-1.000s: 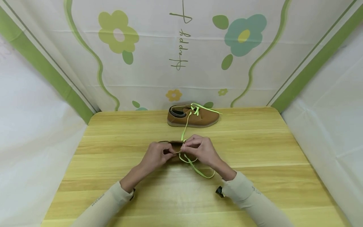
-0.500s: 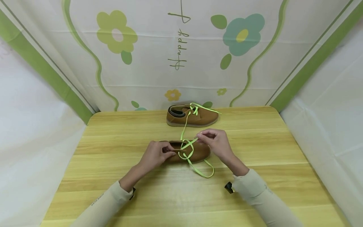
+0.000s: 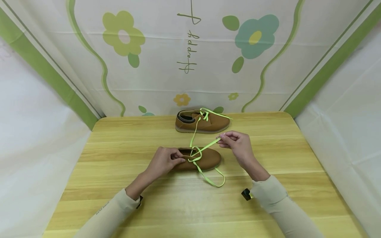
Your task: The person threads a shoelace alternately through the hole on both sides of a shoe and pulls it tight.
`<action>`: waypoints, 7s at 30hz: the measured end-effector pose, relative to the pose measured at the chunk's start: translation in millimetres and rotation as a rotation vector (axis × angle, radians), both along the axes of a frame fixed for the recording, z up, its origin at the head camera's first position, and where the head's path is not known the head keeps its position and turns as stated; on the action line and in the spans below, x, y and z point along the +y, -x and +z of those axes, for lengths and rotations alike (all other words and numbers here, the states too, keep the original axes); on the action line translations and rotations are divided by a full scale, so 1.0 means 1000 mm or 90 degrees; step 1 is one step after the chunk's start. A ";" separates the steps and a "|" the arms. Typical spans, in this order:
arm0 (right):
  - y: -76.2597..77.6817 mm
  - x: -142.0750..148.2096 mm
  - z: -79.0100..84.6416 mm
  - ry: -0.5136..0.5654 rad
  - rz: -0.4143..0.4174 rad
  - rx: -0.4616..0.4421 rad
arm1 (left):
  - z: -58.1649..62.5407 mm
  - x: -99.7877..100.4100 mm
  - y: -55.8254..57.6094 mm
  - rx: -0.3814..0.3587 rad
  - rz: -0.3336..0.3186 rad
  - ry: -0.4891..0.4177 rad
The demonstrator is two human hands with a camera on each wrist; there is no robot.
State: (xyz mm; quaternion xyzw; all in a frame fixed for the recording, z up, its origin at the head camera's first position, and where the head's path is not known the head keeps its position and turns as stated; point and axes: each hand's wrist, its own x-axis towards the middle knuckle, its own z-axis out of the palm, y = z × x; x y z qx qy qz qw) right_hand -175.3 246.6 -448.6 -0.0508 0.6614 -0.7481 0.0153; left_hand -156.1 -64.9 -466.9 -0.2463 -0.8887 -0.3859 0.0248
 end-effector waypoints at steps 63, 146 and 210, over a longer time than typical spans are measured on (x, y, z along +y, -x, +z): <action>0.004 0.089 -0.020 0.047 -0.164 -0.139 | 0.006 0.001 0.002 -0.024 0.010 0.020; -0.086 -0.123 -0.041 -0.537 0.377 0.313 | 0.003 0.002 0.005 -0.029 0.011 0.043; -0.051 -0.015 -0.042 -0.881 0.086 0.145 | 0.006 0.004 0.006 0.113 0.087 0.121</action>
